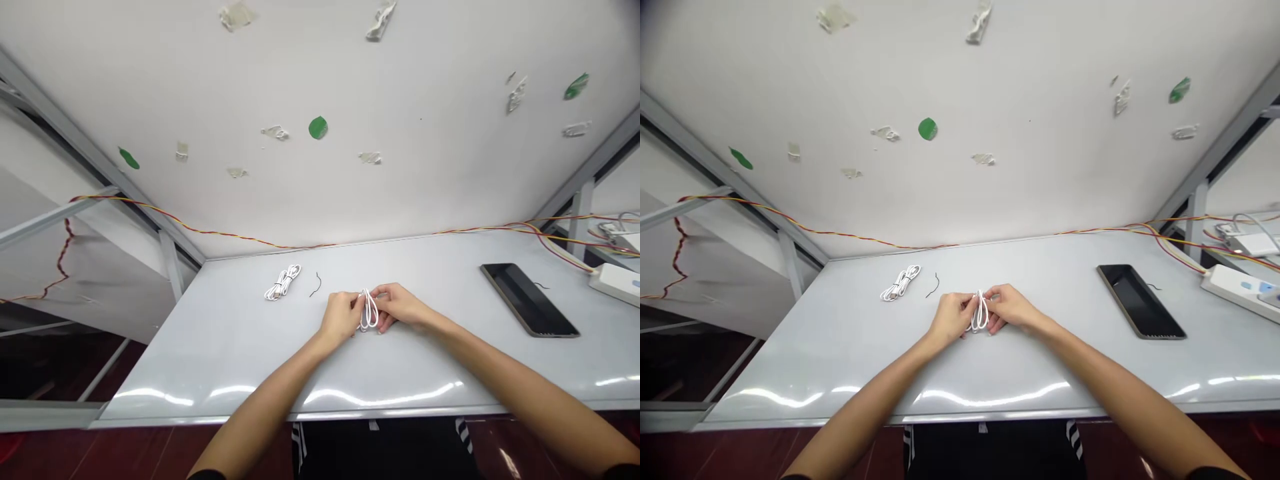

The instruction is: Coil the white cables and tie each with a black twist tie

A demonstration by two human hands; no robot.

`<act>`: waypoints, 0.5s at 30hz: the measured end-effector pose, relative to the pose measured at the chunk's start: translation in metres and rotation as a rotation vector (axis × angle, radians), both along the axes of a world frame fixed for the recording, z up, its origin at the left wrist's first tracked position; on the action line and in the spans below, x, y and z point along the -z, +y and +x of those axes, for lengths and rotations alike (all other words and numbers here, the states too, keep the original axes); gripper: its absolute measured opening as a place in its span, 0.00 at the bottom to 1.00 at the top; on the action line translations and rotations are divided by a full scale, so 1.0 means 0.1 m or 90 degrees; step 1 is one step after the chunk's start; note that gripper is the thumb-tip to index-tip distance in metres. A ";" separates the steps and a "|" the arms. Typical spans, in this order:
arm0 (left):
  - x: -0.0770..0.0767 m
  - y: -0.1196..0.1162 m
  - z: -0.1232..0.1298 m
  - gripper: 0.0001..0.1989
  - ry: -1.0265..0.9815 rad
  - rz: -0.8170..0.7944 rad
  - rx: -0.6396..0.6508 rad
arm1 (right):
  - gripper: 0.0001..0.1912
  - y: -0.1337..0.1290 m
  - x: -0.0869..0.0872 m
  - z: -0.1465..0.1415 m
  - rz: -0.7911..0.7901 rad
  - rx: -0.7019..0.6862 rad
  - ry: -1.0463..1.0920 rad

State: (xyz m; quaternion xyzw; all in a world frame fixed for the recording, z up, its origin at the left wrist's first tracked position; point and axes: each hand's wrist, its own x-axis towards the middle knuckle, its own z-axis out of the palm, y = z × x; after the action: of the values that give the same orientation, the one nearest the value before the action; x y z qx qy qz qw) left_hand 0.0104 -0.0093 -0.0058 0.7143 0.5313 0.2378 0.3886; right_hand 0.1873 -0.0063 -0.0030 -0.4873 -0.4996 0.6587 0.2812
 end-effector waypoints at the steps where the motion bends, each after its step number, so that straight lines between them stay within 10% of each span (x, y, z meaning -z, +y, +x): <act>1: 0.00 0.00 0.00 0.23 -0.012 0.002 0.002 | 0.19 -0.01 0.02 -0.03 0.008 0.019 0.027; 8: 0.05 0.06 0.07 0.32 -0.326 -0.184 0.016 | 0.18 -0.02 0.02 -0.11 0.095 0.088 0.128; 15: -0.08 -0.01 0.05 0.26 -0.307 -0.133 0.115 | 0.18 -0.05 -0.01 -0.09 0.178 0.078 0.144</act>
State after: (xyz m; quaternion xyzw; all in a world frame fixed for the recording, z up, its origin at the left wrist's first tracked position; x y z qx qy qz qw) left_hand 0.0152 -0.0104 0.0027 0.6376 0.3789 0.3092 0.5952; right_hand 0.1779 -0.0113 -0.0019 -0.3957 -0.5208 0.6149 0.4406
